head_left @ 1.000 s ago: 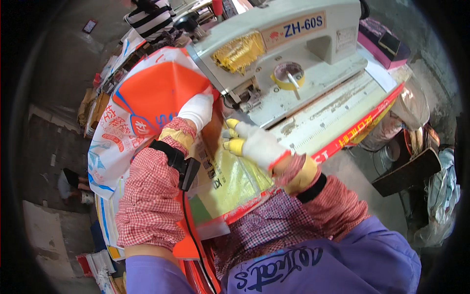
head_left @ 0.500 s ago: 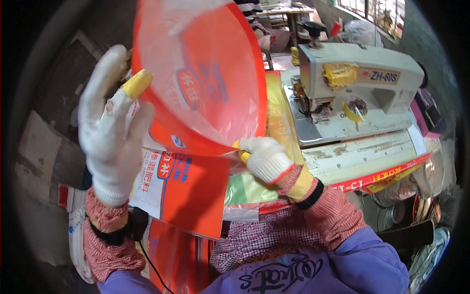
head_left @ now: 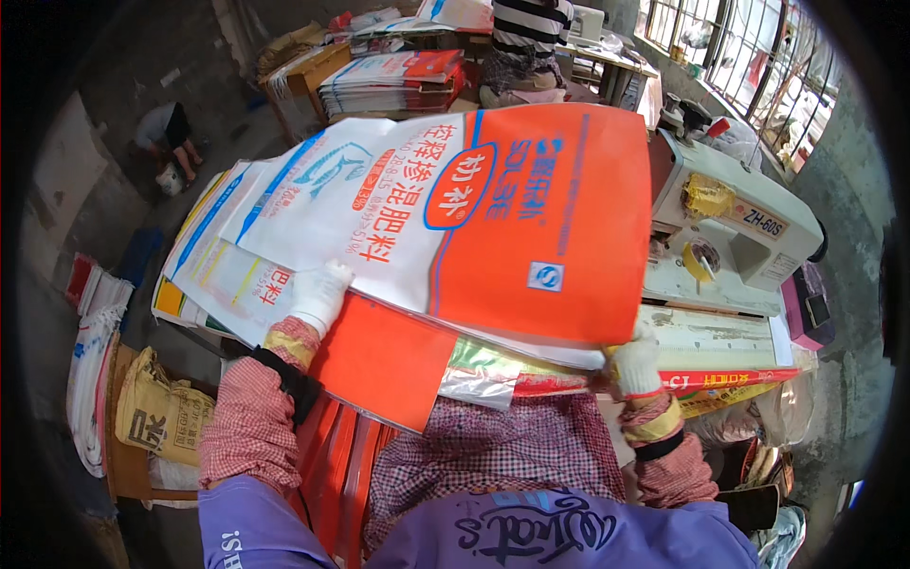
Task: Aligning, packing, and sorting large manufactured plastic bags at an industrial workstation.
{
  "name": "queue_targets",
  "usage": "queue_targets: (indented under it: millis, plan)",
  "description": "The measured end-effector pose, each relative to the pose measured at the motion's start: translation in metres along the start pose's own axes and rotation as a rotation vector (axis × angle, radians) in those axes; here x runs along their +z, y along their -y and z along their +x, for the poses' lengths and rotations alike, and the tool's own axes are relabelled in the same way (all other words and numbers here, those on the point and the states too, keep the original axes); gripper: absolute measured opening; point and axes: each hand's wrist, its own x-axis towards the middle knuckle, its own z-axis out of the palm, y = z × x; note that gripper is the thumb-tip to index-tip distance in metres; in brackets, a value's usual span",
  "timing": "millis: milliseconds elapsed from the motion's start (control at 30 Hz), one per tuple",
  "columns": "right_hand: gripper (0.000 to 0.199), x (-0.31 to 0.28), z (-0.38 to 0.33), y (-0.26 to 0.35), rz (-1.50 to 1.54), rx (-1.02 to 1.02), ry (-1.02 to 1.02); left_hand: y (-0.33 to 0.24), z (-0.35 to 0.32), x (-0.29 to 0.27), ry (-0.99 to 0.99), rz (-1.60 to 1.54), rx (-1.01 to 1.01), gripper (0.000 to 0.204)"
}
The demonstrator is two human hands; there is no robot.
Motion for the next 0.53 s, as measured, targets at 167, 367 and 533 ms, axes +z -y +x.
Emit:
queue_targets:
  millis: [167,367,533]
  plan:
    - [0.025,0.054,-0.055,0.035,0.168,0.111,0.893,0.101,-0.013,0.023,-0.101,-0.033,-0.154,0.019]
    - [0.031,0.067,-0.013,0.065,-0.823,-0.367,0.976,0.073,-0.131,-0.050,-0.220,-0.625,-0.238,0.031]
    - [0.046,0.104,0.049,0.006,-1.275,-0.928,0.611,-0.081,-0.214,-0.082,-0.105,-0.561,0.092,0.035]
